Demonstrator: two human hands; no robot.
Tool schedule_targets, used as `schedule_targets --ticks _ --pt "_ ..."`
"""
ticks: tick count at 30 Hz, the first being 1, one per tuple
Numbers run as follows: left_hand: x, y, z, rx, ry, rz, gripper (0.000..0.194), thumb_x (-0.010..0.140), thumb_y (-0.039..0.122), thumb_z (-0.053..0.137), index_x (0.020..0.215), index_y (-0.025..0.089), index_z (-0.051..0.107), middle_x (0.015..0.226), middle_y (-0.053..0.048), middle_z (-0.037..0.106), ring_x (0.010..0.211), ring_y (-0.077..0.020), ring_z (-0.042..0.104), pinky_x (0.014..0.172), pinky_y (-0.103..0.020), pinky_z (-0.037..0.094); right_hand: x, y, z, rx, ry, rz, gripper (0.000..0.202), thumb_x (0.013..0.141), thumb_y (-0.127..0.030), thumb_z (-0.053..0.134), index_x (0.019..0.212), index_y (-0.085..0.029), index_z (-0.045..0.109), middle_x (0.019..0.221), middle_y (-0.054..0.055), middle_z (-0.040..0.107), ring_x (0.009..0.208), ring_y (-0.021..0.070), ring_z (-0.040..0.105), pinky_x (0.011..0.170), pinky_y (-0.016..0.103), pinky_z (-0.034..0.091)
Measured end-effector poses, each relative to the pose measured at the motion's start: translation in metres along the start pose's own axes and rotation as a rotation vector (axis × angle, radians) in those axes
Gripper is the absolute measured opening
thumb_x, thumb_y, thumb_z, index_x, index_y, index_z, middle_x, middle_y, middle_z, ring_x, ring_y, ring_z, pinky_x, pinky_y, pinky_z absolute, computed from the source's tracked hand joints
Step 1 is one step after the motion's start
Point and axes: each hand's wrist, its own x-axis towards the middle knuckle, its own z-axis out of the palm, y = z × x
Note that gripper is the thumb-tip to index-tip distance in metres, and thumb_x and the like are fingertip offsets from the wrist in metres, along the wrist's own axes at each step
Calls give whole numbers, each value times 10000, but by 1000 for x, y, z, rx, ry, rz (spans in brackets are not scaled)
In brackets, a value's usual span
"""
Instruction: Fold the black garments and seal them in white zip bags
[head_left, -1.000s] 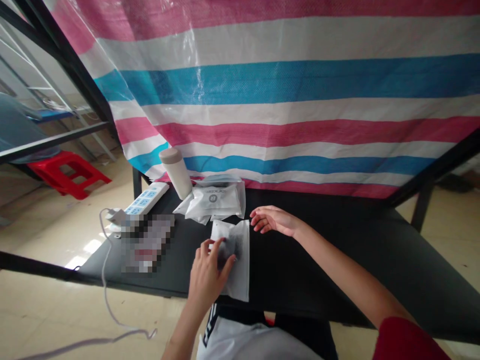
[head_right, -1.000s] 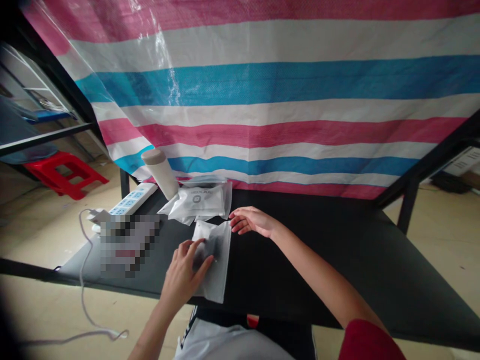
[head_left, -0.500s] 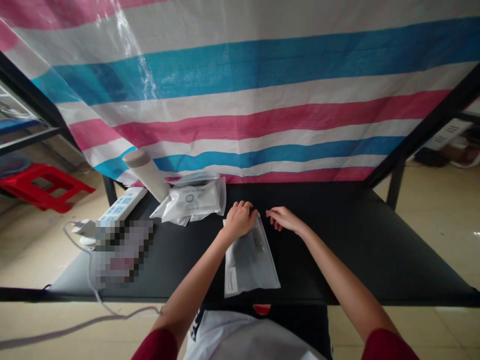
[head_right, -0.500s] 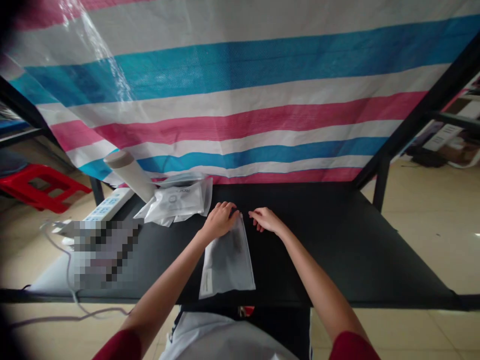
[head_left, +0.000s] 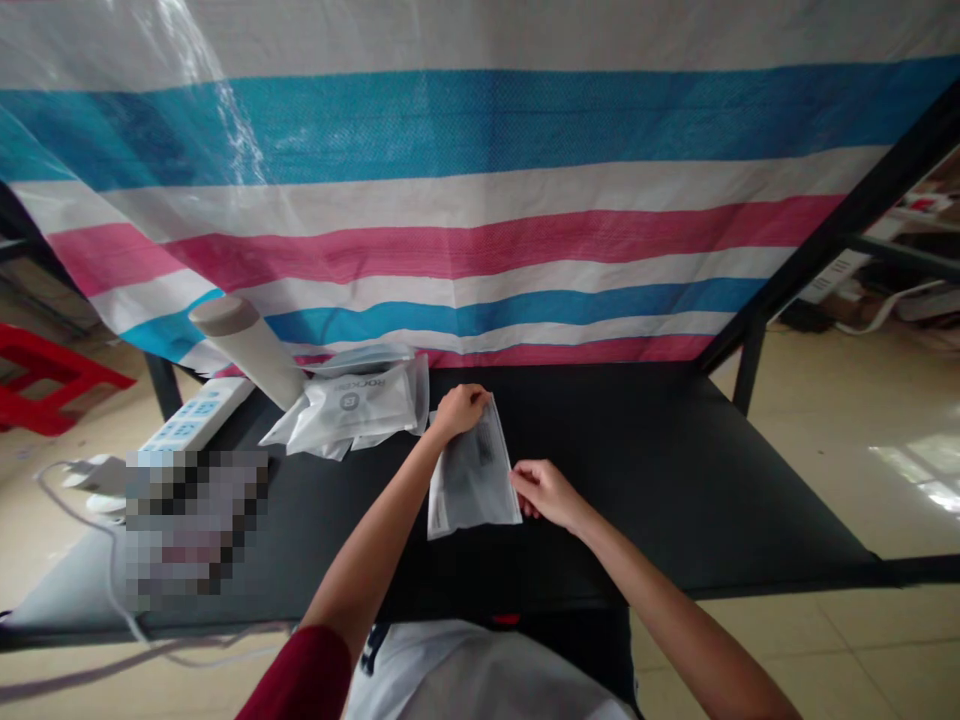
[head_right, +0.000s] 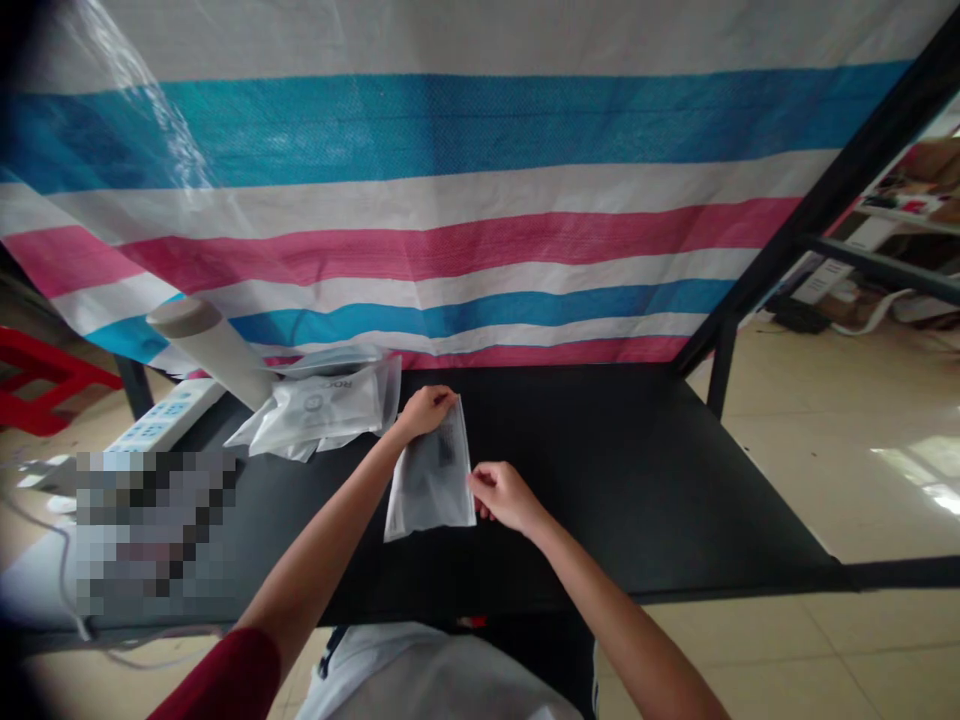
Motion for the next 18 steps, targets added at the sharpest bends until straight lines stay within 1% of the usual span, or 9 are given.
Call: schedule_targets --ticks 2,4,6,8,10,11,13,15,18 --pt "11 2 0 -17 1 13 296 934 323 460 902 187 720 862 -67 725 809 -207 653 704 -278 451 -23 9 8 8 -18 24 377 870 -535 529 706 -195 530 569 -24 563 438 90 511 378 184 359" --pt "11 10 0 -24 15 33 277 930 328 477 906 190 716 908 -70 722 871 -222 641 760 -302 459 -36 13 9 27 -7 26 370 864 -553 531 762 -197 546 637 -12 594 479 103 554 388 190 388" --pt "-2 19 0 -9 89 46 272 934 356 480 1014 199 688 1053 -84 697 1016 -257 600 860 -358 448 -39 13 4 62 66 10 353 850 -558 547 899 -209 552 732 -5 618 526 119 596 389 193 411" --pt "-25 24 2 22 229 55 333 931 412 491 1174 217 610 1218 -95 627 1159 -292 520 948 -427 414 -34 11 -5 104 152 -4 378 845 -551 550 1038 -227 519 834 6 630 572 128 627 397 194 430" --pt "-51 21 8 34 338 69 416 935 440 484 1285 216 516 1302 -108 562 1228 -296 468 996 -455 391 -22 7 -14 123 171 2 384 856 -539 527 1085 -230 506 899 21 629 610 130 643 415 193 443" --pt "-62 17 12 21 349 74 438 942 446 471 1311 211 484 1320 -114 541 1241 -290 460 1014 -459 384 -14 5 -18 114 147 10 375 860 -532 518 1075 -225 518 910 25 626 621 130 643 419 192 444" --pt "-77 6 22 -42 317 89 450 960 445 434 1336 198 443 1344 -120 509 1256 -262 466 1047 -442 379 6 1 -22 63 78 20 360 856 -519 521 1039 -211 554 876 22 613 623 134 627 416 194 437" --pt "-82 -3 32 -128 272 83 464 978 447 389 1359 183 406 1381 -127 473 1296 -236 453 1081 -411 370 31 -3 -24 -14 50 8 350 847 -509 536 989 -193 586 782 8 591 600 140 586 417 208 426" --pt "-78 -11 40 -212 236 47 493 990 452 347 1393 169 354 1443 -143 417 1362 -226 405 1117 -400 349 67 -9 -24 -141 94 -72 332 858 -485 529 806 -167 609 625 -11 537 575 143 517 478 229 405"
